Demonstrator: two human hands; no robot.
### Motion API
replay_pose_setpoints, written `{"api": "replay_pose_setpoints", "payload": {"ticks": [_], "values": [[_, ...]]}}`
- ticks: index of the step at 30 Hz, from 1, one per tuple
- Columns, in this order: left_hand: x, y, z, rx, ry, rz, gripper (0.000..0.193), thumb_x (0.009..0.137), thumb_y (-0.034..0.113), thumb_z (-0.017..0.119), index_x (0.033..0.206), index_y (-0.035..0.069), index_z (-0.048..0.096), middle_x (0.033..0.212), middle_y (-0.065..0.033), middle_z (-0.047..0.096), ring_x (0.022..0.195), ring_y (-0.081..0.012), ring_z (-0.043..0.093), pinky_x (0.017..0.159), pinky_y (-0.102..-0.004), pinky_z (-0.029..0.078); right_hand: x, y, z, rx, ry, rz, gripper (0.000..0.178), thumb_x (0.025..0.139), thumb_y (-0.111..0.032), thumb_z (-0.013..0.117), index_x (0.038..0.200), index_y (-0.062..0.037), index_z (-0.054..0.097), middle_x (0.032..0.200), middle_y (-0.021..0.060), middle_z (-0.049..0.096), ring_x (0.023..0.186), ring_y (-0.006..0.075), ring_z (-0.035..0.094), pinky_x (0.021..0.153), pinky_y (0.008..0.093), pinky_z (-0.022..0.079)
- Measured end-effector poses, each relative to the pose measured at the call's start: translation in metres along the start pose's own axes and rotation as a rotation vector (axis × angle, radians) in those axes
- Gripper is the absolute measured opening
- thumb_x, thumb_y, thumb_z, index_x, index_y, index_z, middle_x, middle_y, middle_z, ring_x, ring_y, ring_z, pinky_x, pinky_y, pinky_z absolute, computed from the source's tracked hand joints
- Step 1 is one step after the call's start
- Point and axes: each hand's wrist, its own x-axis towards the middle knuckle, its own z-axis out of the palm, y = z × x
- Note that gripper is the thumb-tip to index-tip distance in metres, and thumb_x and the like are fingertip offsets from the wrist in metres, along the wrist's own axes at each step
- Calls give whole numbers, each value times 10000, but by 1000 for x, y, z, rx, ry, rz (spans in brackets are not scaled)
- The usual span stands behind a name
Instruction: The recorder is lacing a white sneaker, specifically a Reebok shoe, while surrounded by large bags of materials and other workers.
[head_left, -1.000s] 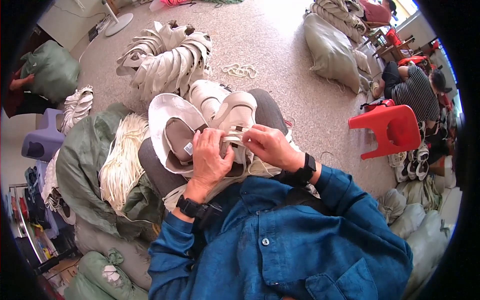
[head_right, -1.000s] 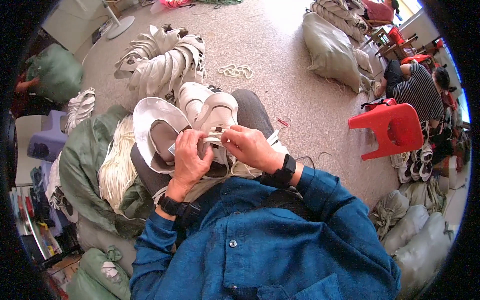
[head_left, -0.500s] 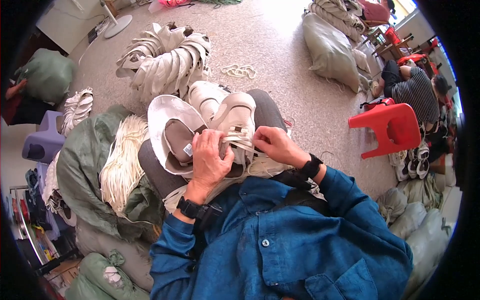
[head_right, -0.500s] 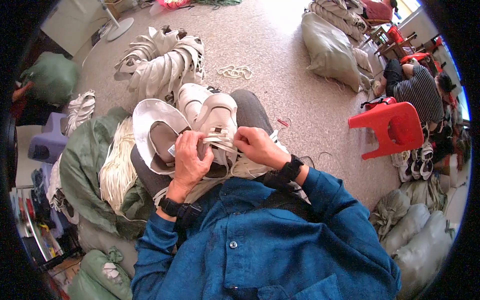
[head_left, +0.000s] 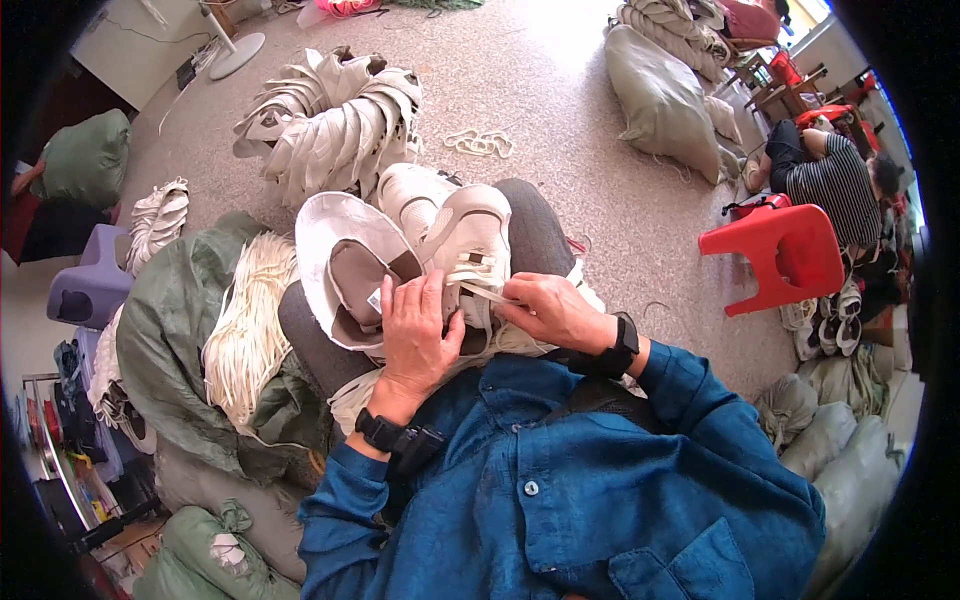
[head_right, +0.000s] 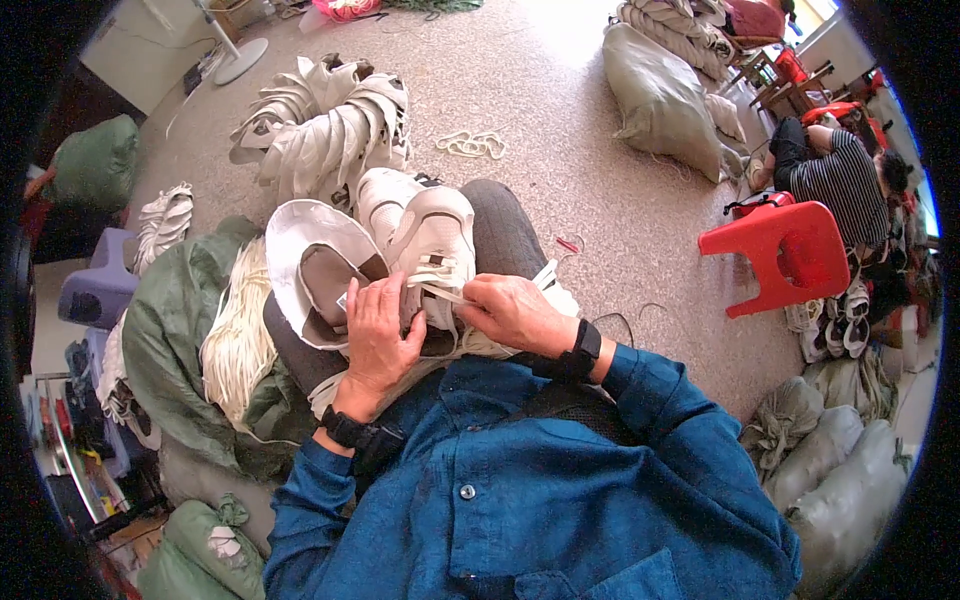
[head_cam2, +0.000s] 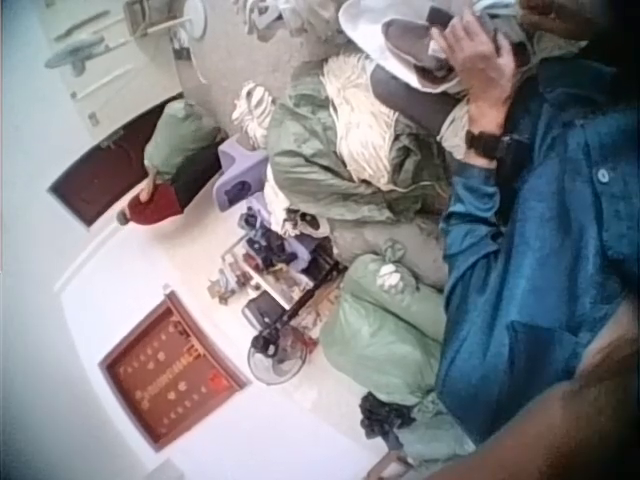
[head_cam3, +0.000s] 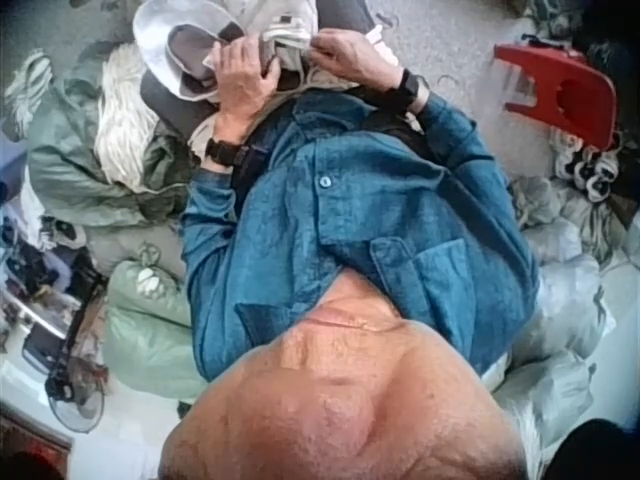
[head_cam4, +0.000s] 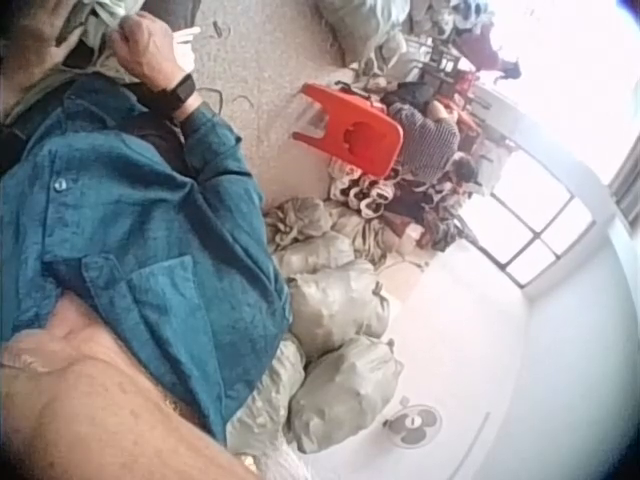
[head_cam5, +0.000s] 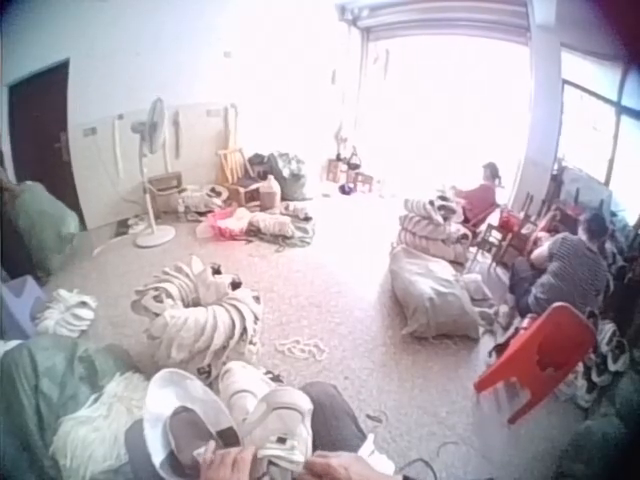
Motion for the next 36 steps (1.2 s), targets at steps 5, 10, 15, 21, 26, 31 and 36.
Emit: {"api": "replay_pose_setpoints", "payload": {"ticks": [5, 10, 15, 21, 26, 31, 36], "values": [[-5, -5, 13, 63, 61, 94, 558, 808, 148, 641, 1307, -57, 503, 1092, -163, 585, 1072, -296, 573, 1126, -515, 333, -3, 3, -2, 44, -34, -38, 233, 902, -166, 638, 783, 13, 547, 732, 193, 547, 687, 376, 587, 616, 439, 461], [-4, -7, 11, 103, 28, 135, 516, 827, 125, 618, 1302, -48, 516, 1092, -156, 588, 1059, -284, 577, 1118, -508, 346, -7, 0, -17, 173, -261, -19, 241, 918, -155, 593, 763, 17, 527, 714, 207, 540, 688, 397, 578, 618, 460, 447], [-7, 3, -6, 30, 79, 103, 463, 838, 107, 643, 1273, -24, 549, 1062, -139, 594, 1012, -295, 588, 1067, -474, 401, -4, 1, -9, 168, -137, -8, 223, 924, -176, 602, 815, 15, 560, 722, 209, 580, 712, 411, 598, 644, 462, 469], [-34, 20, -30, -1406, -253, -738, 386, 928, 144, 679, 1224, -60, 538, 1108, -117, 608, 992, -196, 649, 862, -299, 535, -3, -4, -19, 312, -79, 120, 136, 918, -121, 613, 905, 15, 615, 783, 183, 658, 733, 330, 669, 660, 406, 511], [-46, 29, -17, -1944, -78, -1143, 351, 943, 162, 667, 1225, -6, 544, 1207, -128, 620, 1100, -246, 626, 937, -358, 521, 3, -16, -37, 295, -152, 123, 133, 909, -107, 616, 951, 15, 650, 765, 174, 666, 693, 281, 669, 640, 371, 510], [-43, 28, 3, -2050, -9, -1359, 200, 926, 173, 701, 1073, 68, 616, 1026, -44, 663, 951, -191, 650, 786, -319, 531, 4, -29, -53, 281, -203, 128, 133, 907, -106, 618, 947, 16, 652, 755, 164, 665, 669, 263, 655, 631, 362, 507], [-62, 5, 57, -2213, -87, -1212, 201, 925, 162, 694, 1088, 73, 616, 981, -41, 670, 855, -154, 606, 769, -333, 519, 3, -32, -51, 268, -323, 139, 148, 918, -113, 607, 961, 18, 660, 755, 167, 666, 664, 264, 650, 634, 359, 509]]}}
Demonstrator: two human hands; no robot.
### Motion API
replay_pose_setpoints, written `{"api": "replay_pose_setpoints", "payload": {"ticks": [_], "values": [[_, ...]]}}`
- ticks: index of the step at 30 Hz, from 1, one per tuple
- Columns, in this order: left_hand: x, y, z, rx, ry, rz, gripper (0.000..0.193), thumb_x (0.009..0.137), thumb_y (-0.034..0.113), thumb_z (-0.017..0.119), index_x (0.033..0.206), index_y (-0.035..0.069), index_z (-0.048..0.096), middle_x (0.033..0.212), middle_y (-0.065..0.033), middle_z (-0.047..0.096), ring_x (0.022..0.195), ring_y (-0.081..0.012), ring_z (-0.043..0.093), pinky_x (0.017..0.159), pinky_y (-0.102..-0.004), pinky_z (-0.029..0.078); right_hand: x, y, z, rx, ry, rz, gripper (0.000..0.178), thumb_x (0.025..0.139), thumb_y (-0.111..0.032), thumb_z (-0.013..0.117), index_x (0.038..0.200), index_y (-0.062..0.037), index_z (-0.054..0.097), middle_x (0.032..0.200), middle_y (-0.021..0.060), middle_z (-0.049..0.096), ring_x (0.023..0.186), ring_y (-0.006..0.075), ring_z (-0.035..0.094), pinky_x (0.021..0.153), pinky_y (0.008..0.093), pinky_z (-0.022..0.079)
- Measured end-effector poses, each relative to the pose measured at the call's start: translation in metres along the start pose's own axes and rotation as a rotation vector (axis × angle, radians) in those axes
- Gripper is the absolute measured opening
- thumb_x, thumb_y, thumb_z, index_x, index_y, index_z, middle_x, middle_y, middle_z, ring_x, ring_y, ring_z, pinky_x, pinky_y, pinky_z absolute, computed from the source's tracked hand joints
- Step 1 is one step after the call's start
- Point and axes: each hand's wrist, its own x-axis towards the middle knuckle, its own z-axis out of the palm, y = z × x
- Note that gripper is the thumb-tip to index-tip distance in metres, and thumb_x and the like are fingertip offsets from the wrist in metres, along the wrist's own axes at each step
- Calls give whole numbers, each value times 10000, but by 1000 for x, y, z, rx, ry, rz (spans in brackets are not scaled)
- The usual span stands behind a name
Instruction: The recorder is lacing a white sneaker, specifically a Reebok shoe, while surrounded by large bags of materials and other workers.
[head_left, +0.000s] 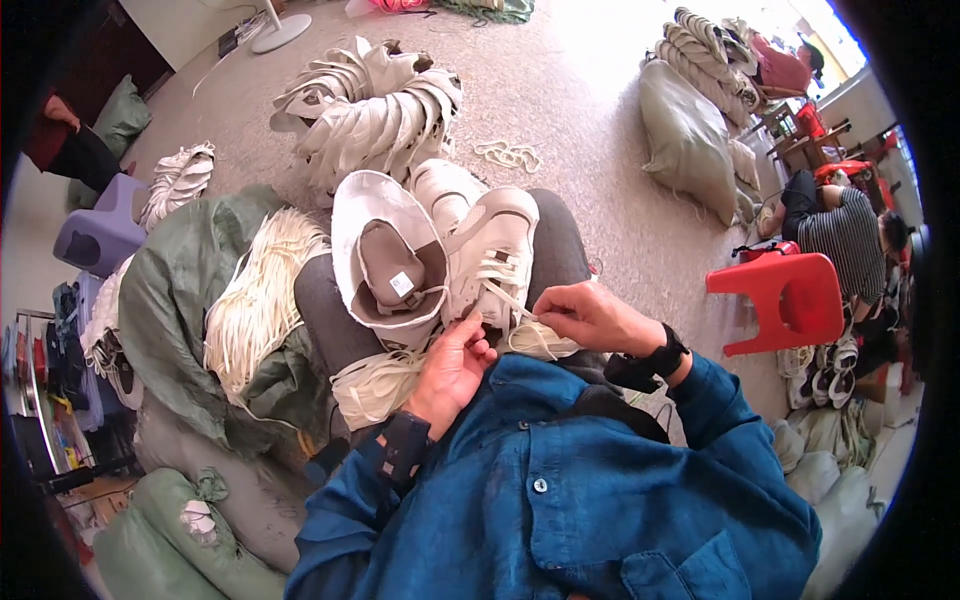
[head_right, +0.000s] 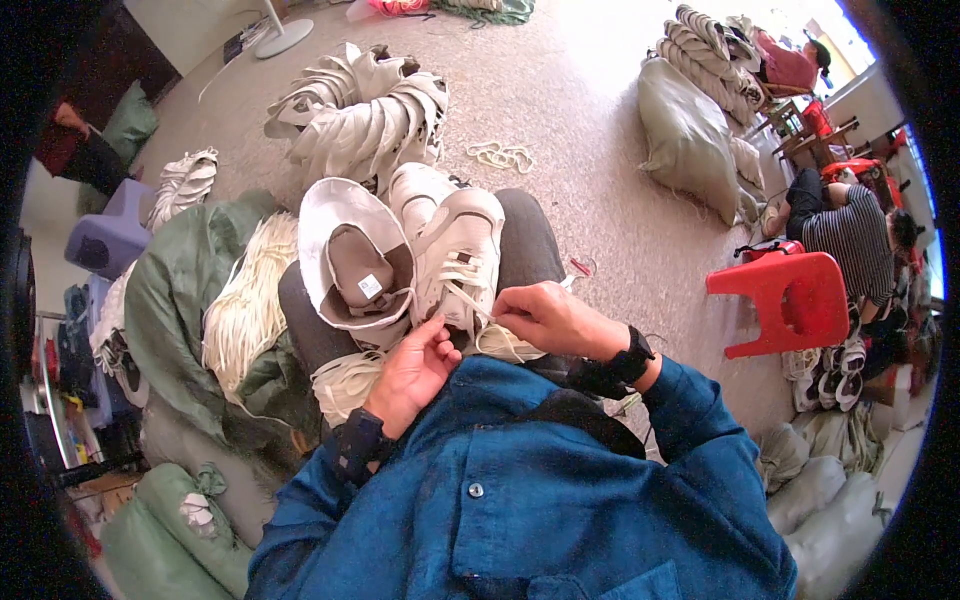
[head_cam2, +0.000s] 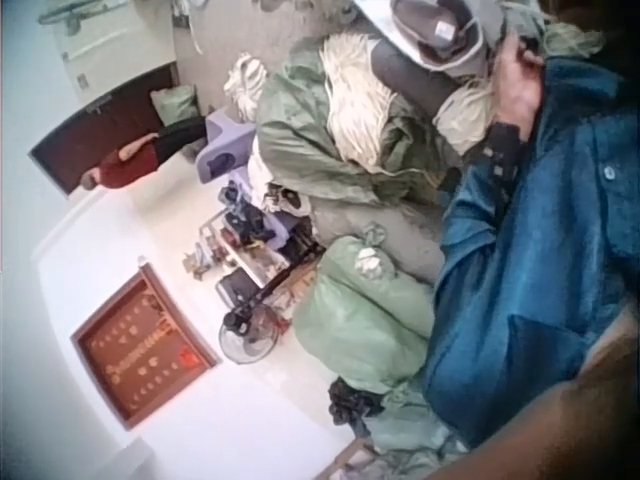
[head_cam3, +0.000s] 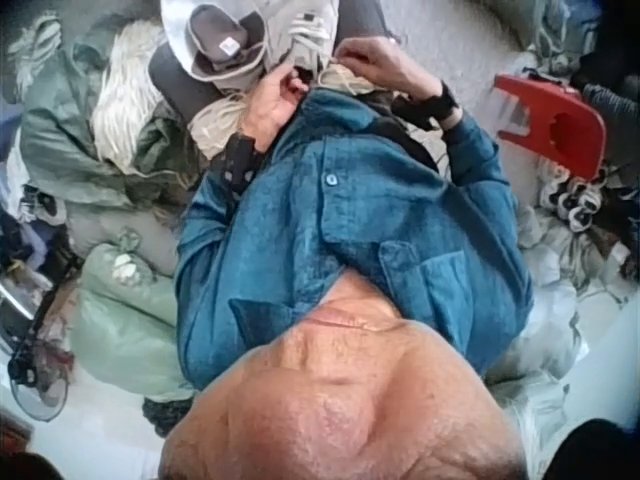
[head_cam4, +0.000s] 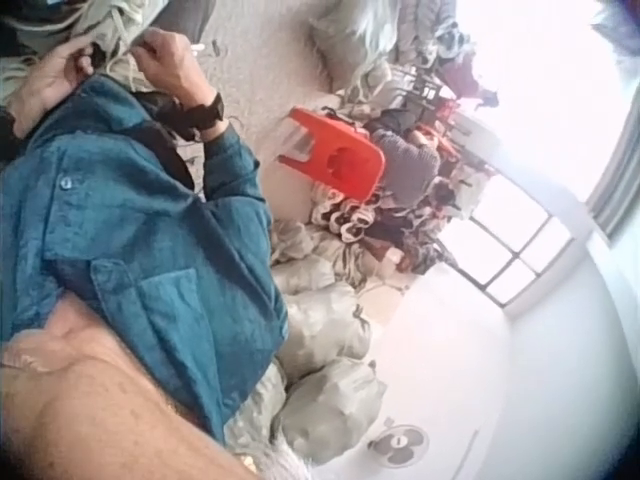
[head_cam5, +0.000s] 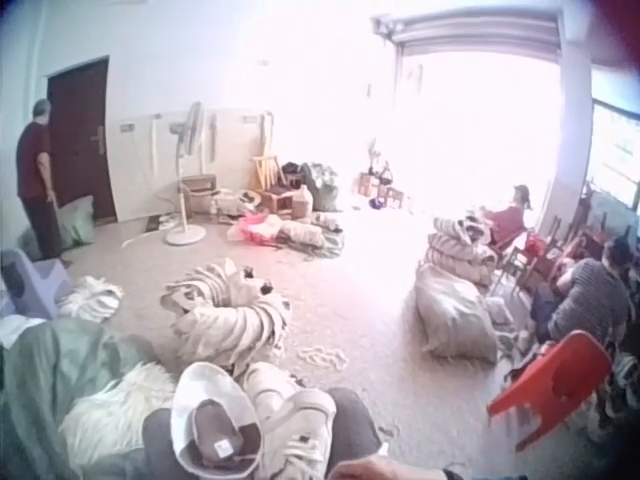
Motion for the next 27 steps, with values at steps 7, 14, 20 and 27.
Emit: {"api": "replay_pose_setpoints", "payload": {"ticks": [7, 14, 20, 27], "values": [[-15, -11, 55, 117, -40, 275, 225, 943, 104, 627, 1153, 30, 593, 1139, -55, 649, 1027, -179, 604, 1013, -340, 447, -2, -4, -7, -137, -35, 4, 168, 943, -117, 605, 1022, 16, 671, 744, 68, 651, 658, 117, 580, 619, 295, 488], [15, -19, 49, -14, 19, 280, 191, 940, 63, 625, 1131, 55, 632, 1073, -34, 671, 934, -146, 649, 837, -313, 542, 49, -94, -25, 188, -178, -197, 234, 981, -183, 577, 907, 26, 653, 649, 48, 586, 611, 87, 530, 568, 294, 443], [25, -18, 53, 18, 3, 330, 205, 944, 82, 615, 1147, 54, 618, 1158, -64, 664, 1019, -202, 654, 919, -366, 532, 99, -183, -33, 442, -246, -321, 240, 971, -207, 576, 1001, -8, 706, 637, -13, 613, 523, 49, 537, 465, 228, 425], [37, -13, 59, -95, 87, 226, 281, 943, 260, 682, 1155, 84, 623, 1090, -50, 670, 991, -206, 651, 865, -369, 538, 105, -71, -16, 146, -202, 143, 144, 975, -137, 567, 933, 0, 576, 634, 8, 589, 462, 50, 521, 401, 214, 402]]}}
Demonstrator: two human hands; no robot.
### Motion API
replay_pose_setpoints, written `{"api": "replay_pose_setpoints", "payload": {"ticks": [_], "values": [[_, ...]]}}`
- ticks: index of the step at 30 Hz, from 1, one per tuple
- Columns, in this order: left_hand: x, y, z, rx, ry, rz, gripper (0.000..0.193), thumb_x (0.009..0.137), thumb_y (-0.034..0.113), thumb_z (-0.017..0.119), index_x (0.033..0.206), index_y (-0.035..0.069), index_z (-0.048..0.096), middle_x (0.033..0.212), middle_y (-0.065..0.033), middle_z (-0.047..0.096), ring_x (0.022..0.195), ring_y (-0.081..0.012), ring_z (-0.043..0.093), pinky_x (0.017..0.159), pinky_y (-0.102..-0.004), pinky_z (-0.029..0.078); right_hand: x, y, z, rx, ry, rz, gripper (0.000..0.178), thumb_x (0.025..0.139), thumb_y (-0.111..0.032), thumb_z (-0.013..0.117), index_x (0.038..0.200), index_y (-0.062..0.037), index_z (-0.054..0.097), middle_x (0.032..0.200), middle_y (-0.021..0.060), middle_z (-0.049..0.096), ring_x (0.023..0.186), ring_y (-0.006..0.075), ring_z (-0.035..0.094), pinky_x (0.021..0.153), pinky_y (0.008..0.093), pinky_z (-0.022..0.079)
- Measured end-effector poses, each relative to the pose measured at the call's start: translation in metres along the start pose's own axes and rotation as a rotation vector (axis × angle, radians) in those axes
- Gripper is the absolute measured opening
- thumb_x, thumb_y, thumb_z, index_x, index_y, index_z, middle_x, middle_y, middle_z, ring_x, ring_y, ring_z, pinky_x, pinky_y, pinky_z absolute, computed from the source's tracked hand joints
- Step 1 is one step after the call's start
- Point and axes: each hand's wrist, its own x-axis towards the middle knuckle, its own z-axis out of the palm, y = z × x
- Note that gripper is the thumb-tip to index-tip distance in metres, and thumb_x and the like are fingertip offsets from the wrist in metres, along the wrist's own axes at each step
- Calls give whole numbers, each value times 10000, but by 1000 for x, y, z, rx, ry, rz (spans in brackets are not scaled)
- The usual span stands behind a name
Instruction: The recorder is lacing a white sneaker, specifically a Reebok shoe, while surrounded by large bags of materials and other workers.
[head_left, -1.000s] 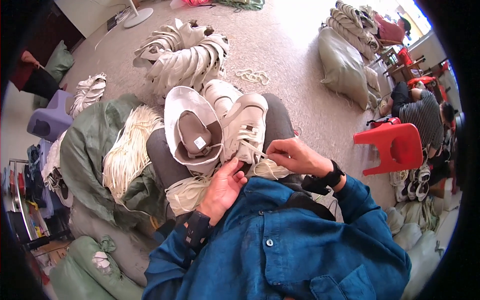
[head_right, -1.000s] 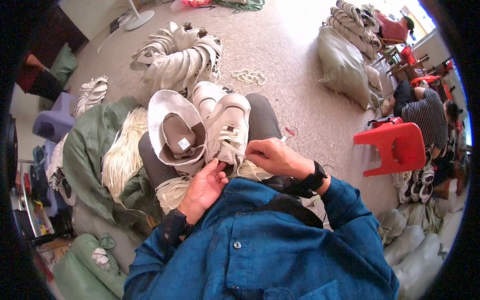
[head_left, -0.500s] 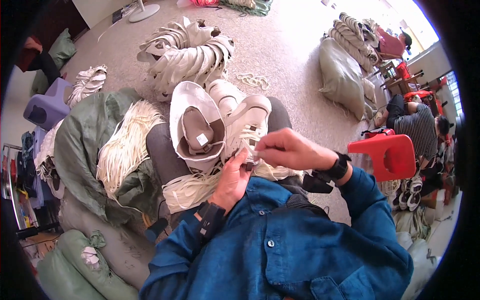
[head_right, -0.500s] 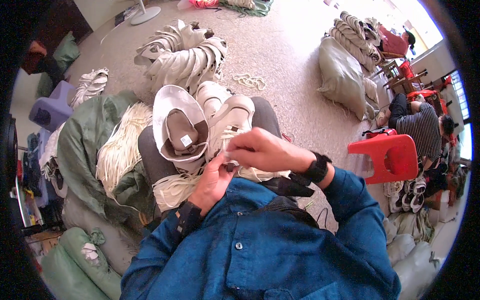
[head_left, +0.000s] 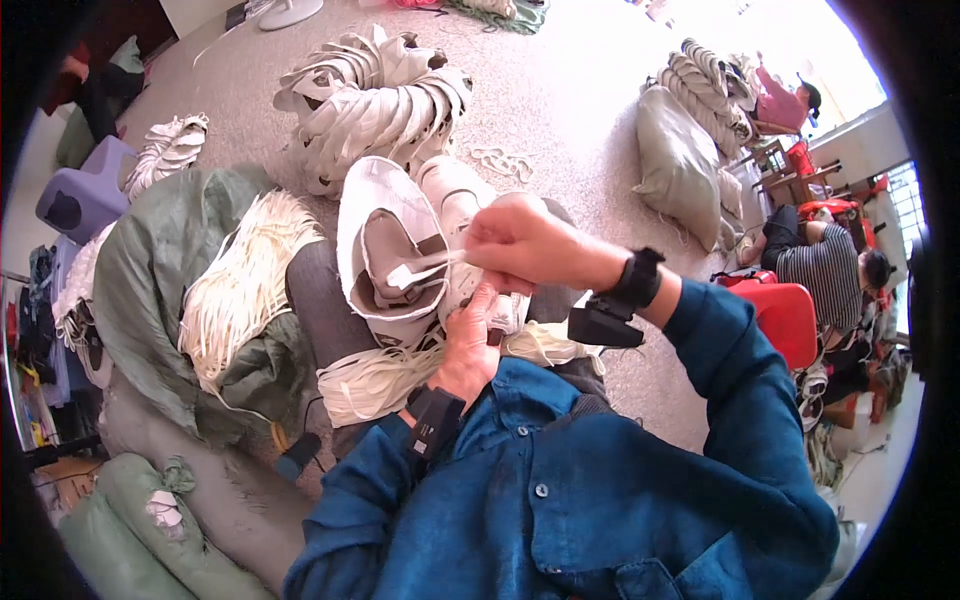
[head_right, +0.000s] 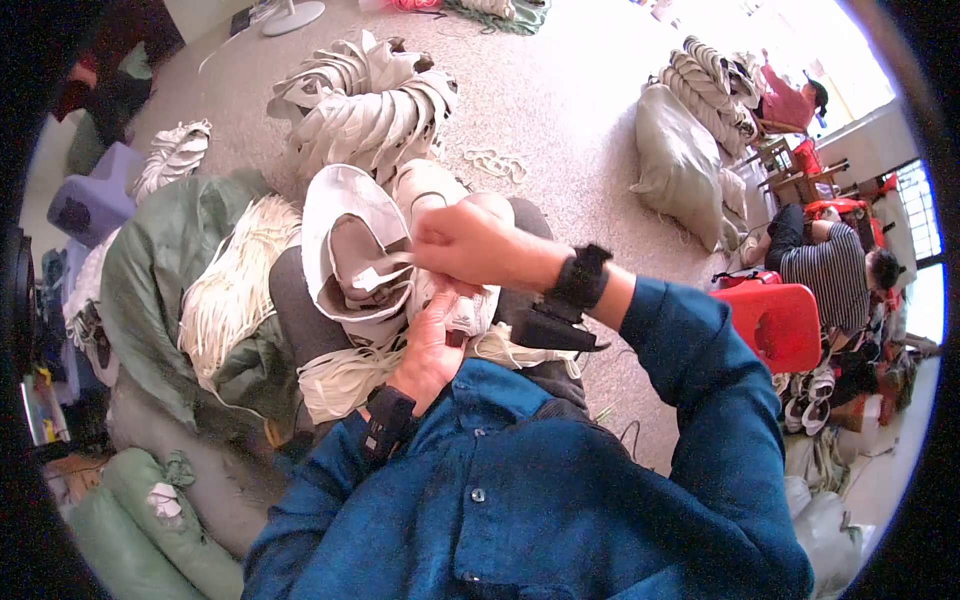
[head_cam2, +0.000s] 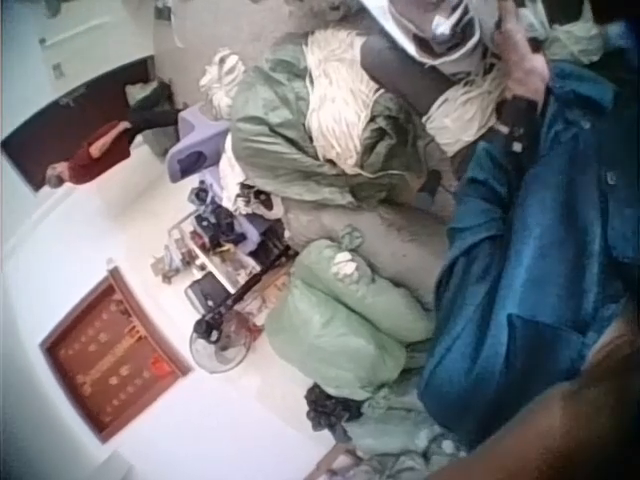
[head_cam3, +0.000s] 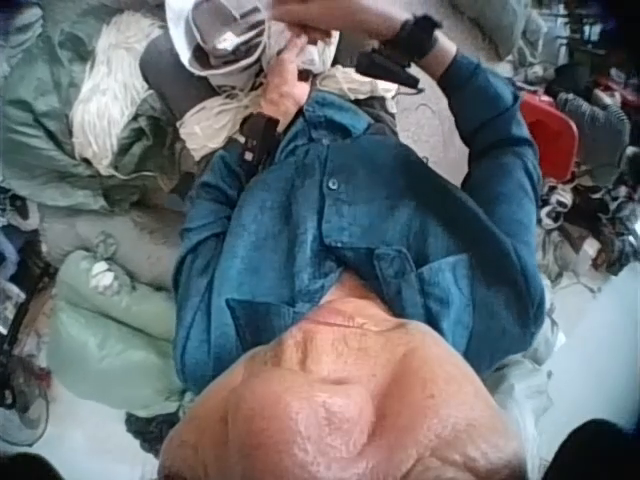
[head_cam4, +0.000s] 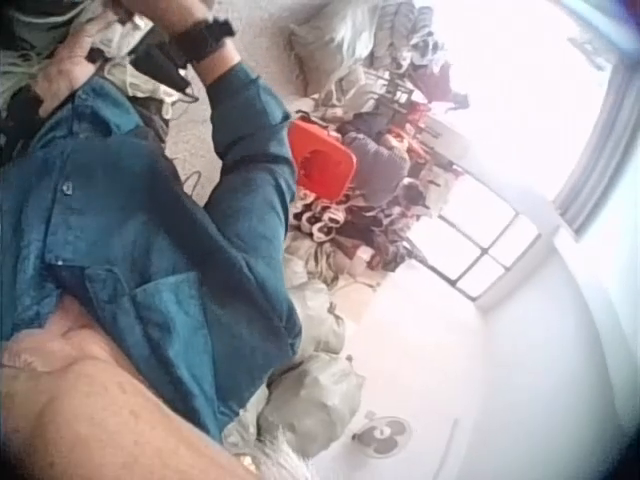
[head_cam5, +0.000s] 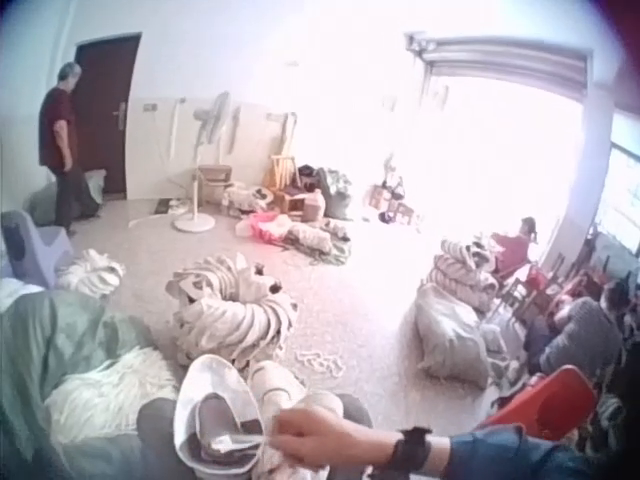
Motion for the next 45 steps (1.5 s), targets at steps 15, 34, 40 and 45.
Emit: {"api": "replay_pose_setpoints", "payload": {"ticks": [15, 34, 40, 45], "values": [[-13, 8, 4, 80, -156, 13, 269, 980, 199, 579, 1212, 69, 617, 1130, -43, 669, 1023, -175, 643, 903, -346, 512, -37, 85, 22, -78, 235, 90, 157, 892, -153, 620, 839, -4, 628, 638, 39, 629, 532, 93, 585, 474, 264, 457], [-8, 8, -10, 82, -172, -34, 329, 924, 168, 619, 1231, 52, 591, 1163, -88, 657, 1062, -235, 632, 988, -401, 487, -71, 31, -38, 226, 402, -133, 157, 967, -126, 619, 892, 10, 639, 724, 12, 629, 622, 83, 579, 577, 244, 477], [-9, 9, 4, -21, -123, -106, 271, 927, 168, 640, 1175, 58, 626, 1096, -62, 673, 989, -202, 655, 882, -363, 532, -28, 79, 5, -165, 245, -129, 126, 922, -102, 653, 961, 18, 658, 736, 20, 628, 702, 72, 582, 645, 252, 490], [-9, 8, 1, 35, -124, -9, 265, 917, 162, 669, 1163, 64, 651, 1063, -32, 680, 943, -172, 668, 823, -316, 545, -15, 98, 14, -170, 308, -200, 150, 872, -125, 670, 932, 13, 661, 759, 117, 656, 697, 187, 644, 657, 332, 512]]}}
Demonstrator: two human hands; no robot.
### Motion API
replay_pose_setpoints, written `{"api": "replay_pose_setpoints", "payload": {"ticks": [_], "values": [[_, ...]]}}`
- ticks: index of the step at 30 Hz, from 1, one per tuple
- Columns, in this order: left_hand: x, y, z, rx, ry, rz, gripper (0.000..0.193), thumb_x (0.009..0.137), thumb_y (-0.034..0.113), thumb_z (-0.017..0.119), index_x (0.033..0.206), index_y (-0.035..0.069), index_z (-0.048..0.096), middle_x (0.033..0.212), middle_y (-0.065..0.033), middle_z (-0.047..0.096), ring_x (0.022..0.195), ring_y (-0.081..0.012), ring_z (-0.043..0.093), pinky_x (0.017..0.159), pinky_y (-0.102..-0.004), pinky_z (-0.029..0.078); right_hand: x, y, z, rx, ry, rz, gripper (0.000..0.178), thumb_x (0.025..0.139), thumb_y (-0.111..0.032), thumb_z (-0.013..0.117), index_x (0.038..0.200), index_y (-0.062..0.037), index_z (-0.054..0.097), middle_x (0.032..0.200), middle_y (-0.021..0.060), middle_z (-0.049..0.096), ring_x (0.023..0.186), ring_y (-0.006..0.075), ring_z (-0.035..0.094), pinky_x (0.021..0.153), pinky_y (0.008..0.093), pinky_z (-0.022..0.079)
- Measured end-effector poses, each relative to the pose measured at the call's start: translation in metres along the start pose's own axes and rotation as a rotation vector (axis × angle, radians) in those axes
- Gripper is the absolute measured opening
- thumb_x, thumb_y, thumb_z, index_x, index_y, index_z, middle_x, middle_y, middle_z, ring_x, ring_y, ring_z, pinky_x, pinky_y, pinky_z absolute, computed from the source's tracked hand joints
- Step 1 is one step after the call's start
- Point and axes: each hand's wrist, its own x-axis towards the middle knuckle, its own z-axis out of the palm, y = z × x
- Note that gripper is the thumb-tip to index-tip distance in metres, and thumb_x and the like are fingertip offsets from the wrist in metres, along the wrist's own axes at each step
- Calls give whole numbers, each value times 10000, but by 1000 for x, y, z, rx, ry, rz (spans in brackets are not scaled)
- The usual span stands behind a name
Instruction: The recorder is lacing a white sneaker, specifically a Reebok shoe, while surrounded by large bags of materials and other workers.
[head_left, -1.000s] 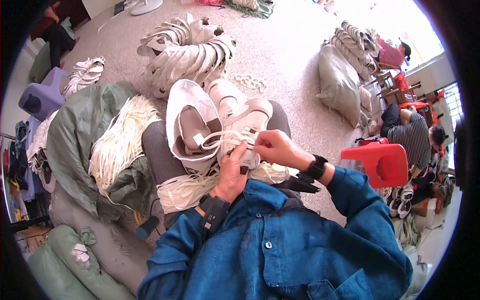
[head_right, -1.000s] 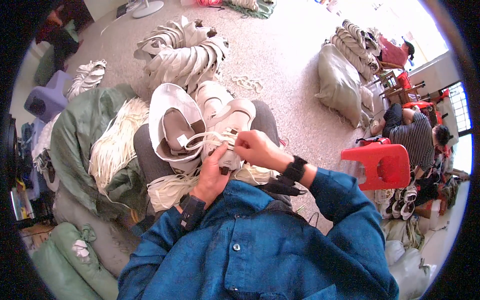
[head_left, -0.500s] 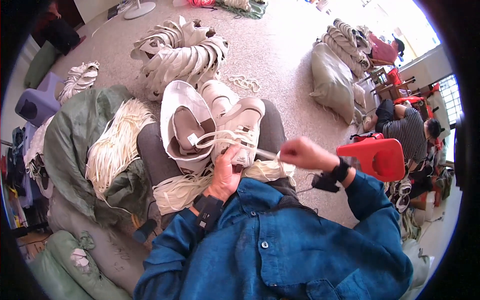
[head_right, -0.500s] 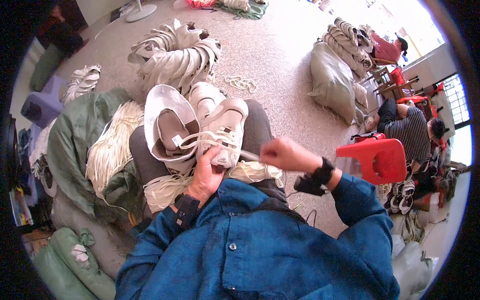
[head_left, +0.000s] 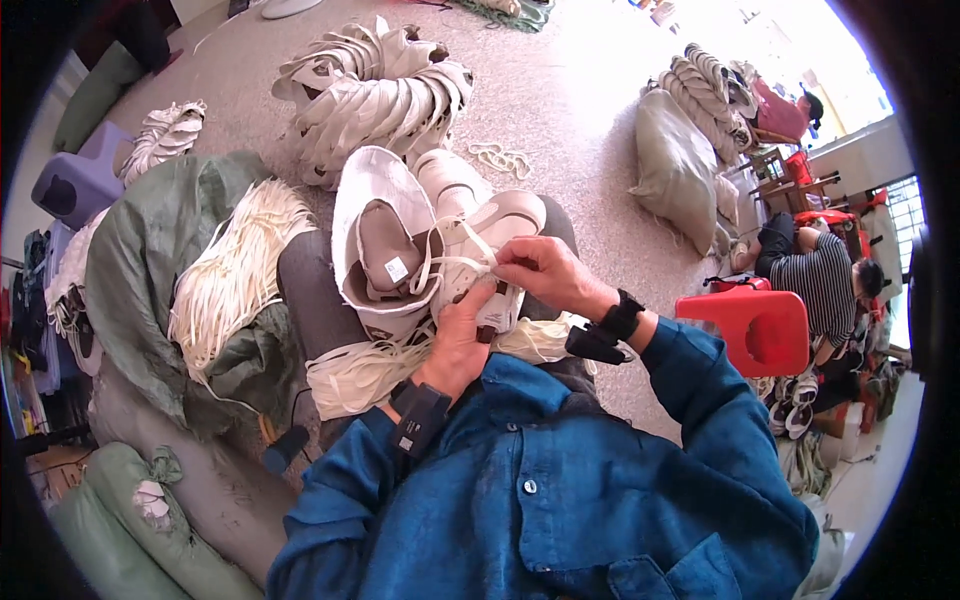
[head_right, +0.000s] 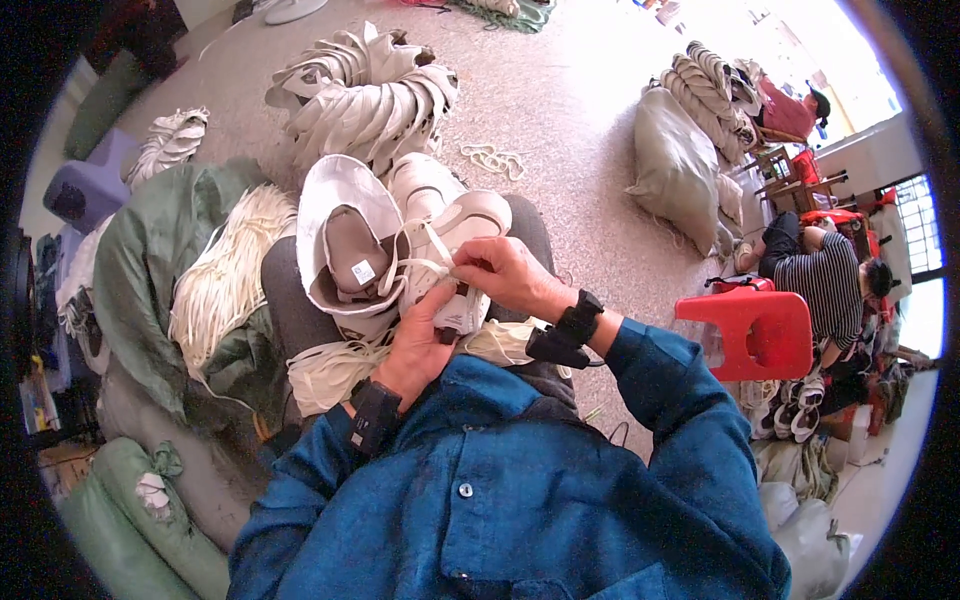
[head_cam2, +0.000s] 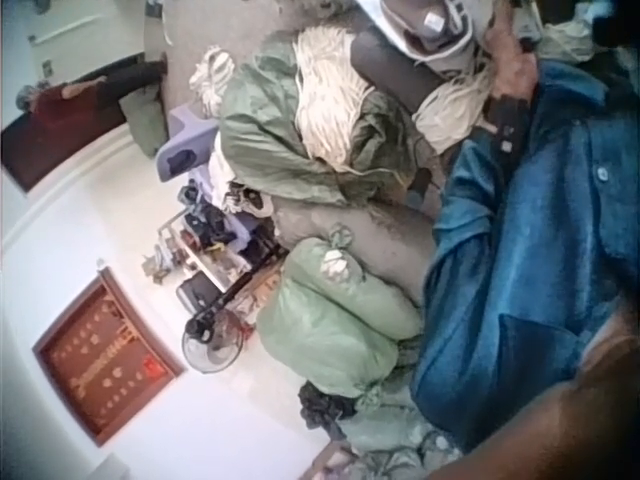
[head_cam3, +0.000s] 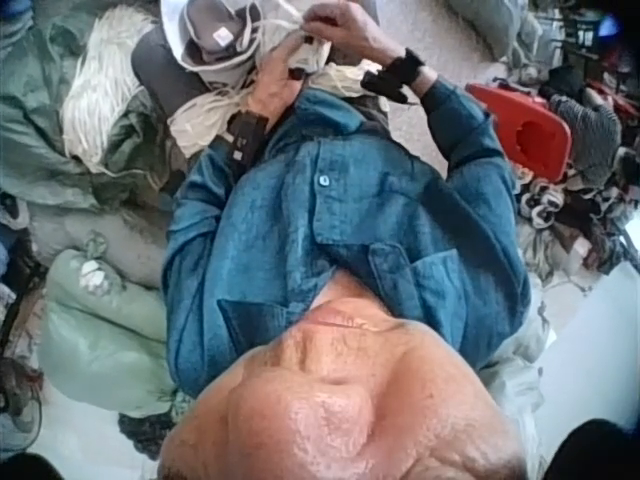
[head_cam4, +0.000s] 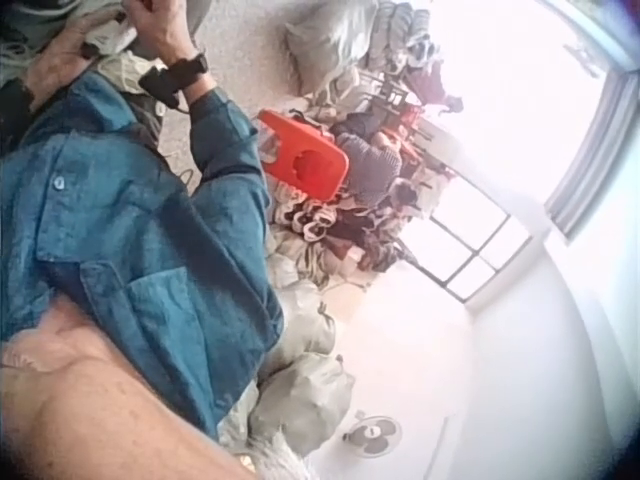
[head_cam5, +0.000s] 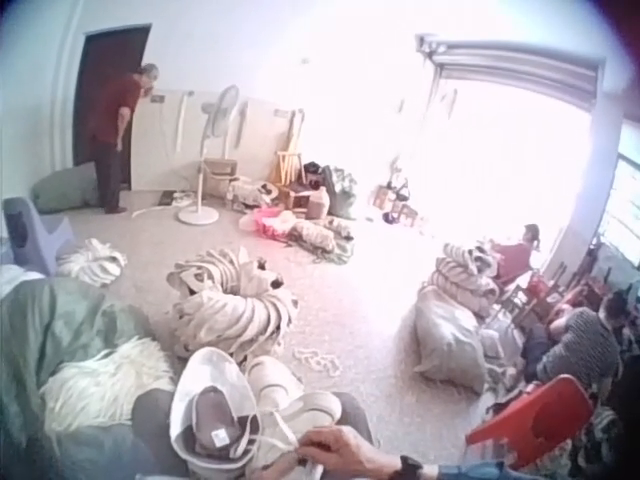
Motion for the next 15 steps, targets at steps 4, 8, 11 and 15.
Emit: {"api": "replay_pose_setpoints", "payload": {"ticks": [4, 8, 11, 15], "values": [[0, 0, -4, 8, 27, -15, 283, 913, 147, 674, 1186, 78, 638, 1080, -33, 677, 966, -173, 662, 834, -326, 542, 3, -9, 0, -105, -14, -31, 155, 899, -118, 668, 972, 18, 663, 796, 84, 639, 747, 145, 620, 678, 300, 500], [-3, 2, -3, 20, 26, -1, 275, 917, 138, 670, 1186, 98, 631, 1079, -35, 676, 974, -178, 657, 835, -340, 539, 9, -23, 2, -145, -47, -79, 142, 872, -129, 634, 902, 9, 656, 807, 178, 658, 770, 325, 667, 691, 392, 518], [-6, 3, 6, 51, 66, -1, 274, 896, 143, 684, 1162, 97, 635, 1067, -39, 672, 963, -182, 651, 848, -357, 533, 12, -18, 2, -278, -69, -198, 156, 876, -143, 608, 863, 8, 645, 820, 191, 658, 787, 361, 656, 714, 424, 512], [-4, 1, 1, 68, 68, 7, 291, 877, 138, 682, 1158, 93, 625, 1061, -44, 667, 951, -191, 646, 860, -375, 530, 23, -24, -5, -434, -221, -202, 175, 865, -154, 598, 823, 13, 630, 822, 204, 660, 790, 389, 648, 720, 453, 500]]}}
